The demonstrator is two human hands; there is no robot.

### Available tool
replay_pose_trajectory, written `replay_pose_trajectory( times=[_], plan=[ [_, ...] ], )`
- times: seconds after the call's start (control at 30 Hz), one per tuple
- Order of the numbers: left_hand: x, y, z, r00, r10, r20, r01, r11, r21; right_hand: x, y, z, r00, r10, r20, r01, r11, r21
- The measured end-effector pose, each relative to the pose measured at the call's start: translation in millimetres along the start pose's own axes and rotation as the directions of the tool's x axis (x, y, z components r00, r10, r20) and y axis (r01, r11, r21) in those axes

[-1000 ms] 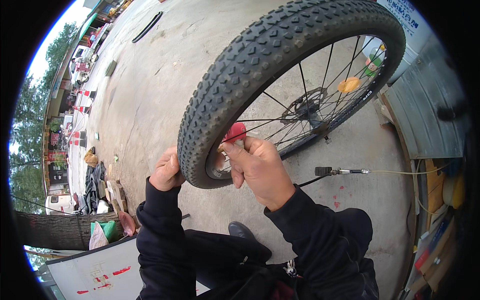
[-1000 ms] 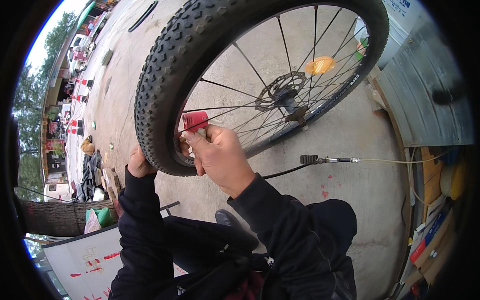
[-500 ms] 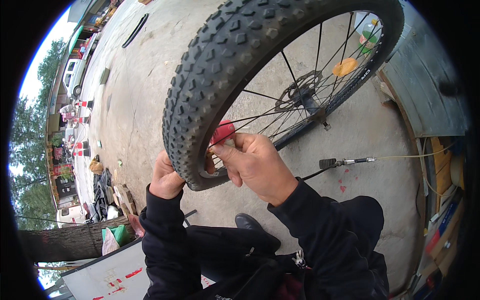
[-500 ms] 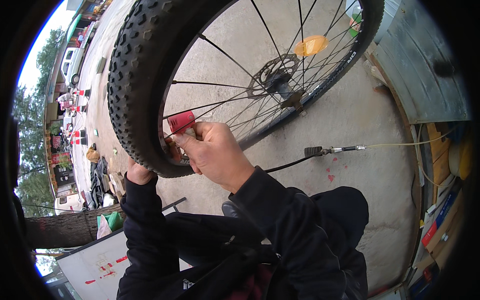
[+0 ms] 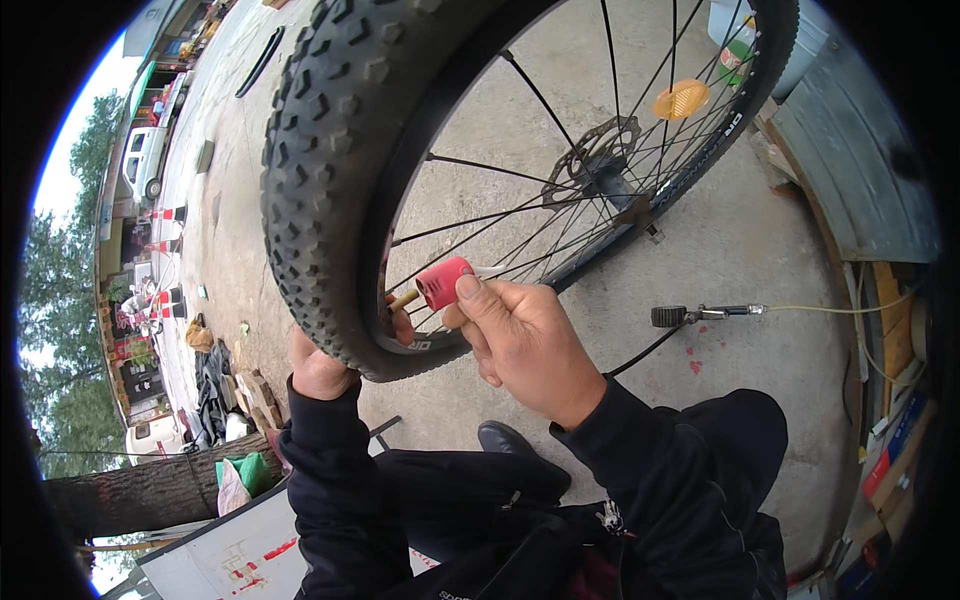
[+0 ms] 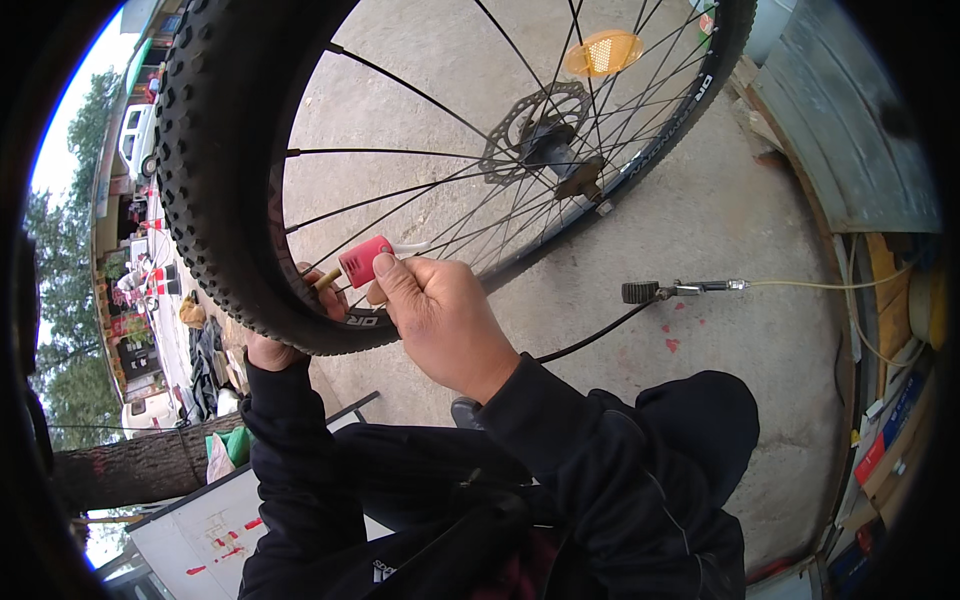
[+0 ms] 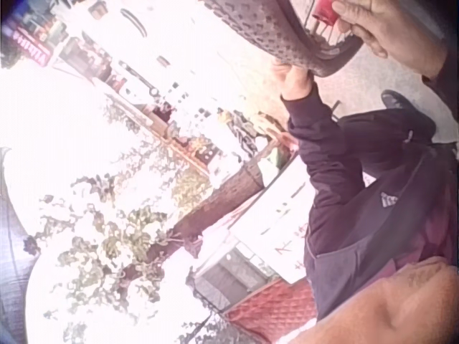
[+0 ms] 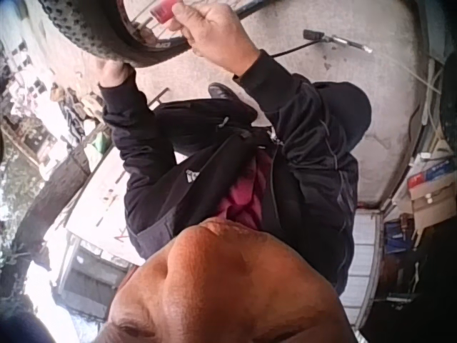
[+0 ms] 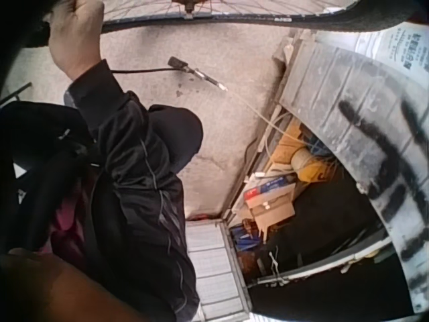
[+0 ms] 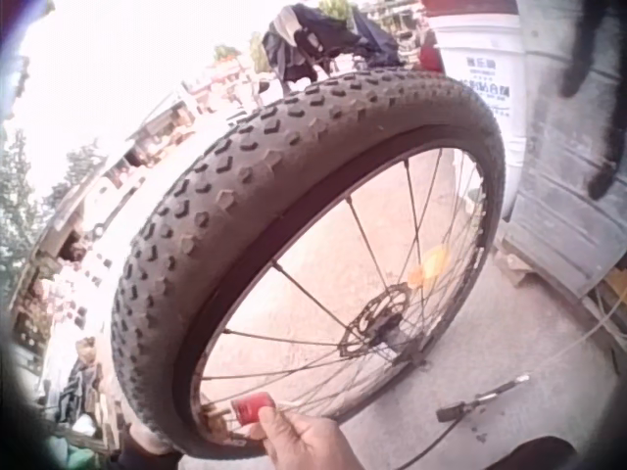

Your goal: The person removes the old tire and inner tube from a bicycle wheel, installs a new inner tube, and then fits a new tire onto the rim. They then use a pump to inflate the tire.

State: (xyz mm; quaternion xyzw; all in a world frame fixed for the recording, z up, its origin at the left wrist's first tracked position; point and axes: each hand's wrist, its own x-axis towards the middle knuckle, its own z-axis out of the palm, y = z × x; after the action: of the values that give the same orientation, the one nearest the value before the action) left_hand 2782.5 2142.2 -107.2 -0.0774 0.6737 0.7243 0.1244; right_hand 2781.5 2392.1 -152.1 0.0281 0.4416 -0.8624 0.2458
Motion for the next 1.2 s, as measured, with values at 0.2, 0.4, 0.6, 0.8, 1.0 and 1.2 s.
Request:
replay_pose_trajectory(
  times=[0.2,0.4,0.6,0.8,1.0,1.2],
  plan=[
    [0,3,7,0.995,0.073,0.069,-0.075,0.996,0.038,5,-1,-4,0.998,0.05,0.036,-0.046,0.993,-0.105],
    [0,11,15,0.989,0.095,0.113,-0.101,0.994,0.046,0,-5,7,0.993,-0.116,-0.003,0.11,0.952,-0.285],
    [-1,11,7,0.989,0.055,0.139,-0.07,0.992,0.104,0,-16,8,0.963,-0.258,0.074,0.264,0.862,-0.433],
    [0,8,6,0.977,0.099,0.188,-0.113,0.991,0.065,4,-22,2,0.93,-0.336,0.149,0.357,0.729,-0.584],
    [4,15,6,0.954,0.013,0.301,-0.02,1.0,0.02,-1,-30,1,0.932,-0.306,0.194,0.357,0.687,-0.633],
    [21,17,9,0.853,0.019,0.521,-0.042,0.999,0.033,-4,-43,-10,0.988,0.032,0.15,0.081,0.723,-0.686]
  ],
)
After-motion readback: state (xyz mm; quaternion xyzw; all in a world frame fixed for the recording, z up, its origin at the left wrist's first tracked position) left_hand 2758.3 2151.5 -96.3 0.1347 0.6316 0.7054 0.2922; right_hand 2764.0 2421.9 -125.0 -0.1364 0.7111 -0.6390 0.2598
